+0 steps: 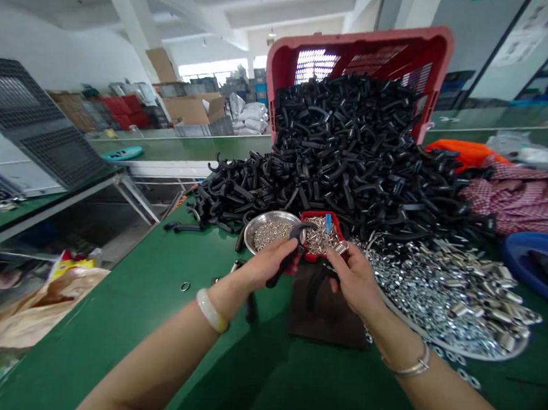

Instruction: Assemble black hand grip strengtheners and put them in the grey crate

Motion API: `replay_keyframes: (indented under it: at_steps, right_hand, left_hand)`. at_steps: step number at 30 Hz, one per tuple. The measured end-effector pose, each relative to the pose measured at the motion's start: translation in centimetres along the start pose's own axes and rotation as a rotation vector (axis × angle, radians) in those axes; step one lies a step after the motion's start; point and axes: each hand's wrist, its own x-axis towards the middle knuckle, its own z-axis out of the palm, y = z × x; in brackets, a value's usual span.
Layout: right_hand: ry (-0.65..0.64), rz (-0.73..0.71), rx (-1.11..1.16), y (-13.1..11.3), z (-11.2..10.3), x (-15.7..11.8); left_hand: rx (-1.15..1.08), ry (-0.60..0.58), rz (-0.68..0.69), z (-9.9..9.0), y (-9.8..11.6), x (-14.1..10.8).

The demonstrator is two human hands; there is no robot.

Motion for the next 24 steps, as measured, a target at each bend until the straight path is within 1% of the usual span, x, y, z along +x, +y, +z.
replay_keyframes:
  at_steps: [2,4,6,9,13,15,17,19,21,24]
  right_hand:
    - [0.01,-0.033,-0.087,-0.8,-0.3,-0.7]
    - [0.041,-0.063,-0.201,-1.2,-0.8,-1.3]
    - [0.07,-0.101,-0.316,-1.4,-1.4,-1.8]
    - [0.095,-0.155,-0.439,-1.2,-2.1,-2.3]
    - [0.124,-0.241,-0.569,-1.1,-2.5,-2.5]
    - [0.126,-0.28,-0.654,-1.1,-2.7,-2.5]
    - [0.106,-0.291,-0.754,-1.0,-2.9,-2.3]
    - [0.053,-0.295,-0.814,-0.8,-3.3,-2.1]
    - [-0.022,-0.309,-0.804,-0.5,-3.8,-1.7]
    - [-0.13,-0.303,-0.772,-0.1,-4.7,-1.2]
  left_hand:
    - [-0.039,-0.028,-0.02,2.5,-0.9,-0.3]
    - [-0.054,0.006,-0.002,4.2,-1.4,-0.4]
    - [0.005,0.081,0.029,5.3,-1.5,-0.5]
    - [0.168,0.172,0.096,6.3,-1.8,-0.4]
    - [0.363,0.199,0.242,7.0,-2.5,-0.3]
    - [0.446,0.191,0.278,7.1,-2.9,-0.4]
    - [0.513,0.179,0.291,7.1,-3.3,-0.5]
    - [0.551,0.171,0.284,7.0,-3.5,-0.6]
    - [0.568,0.159,0.269,6.9,-3.5,-0.5]
    - [0.585,0.089,0.266,6.6,-3.1,0.0]
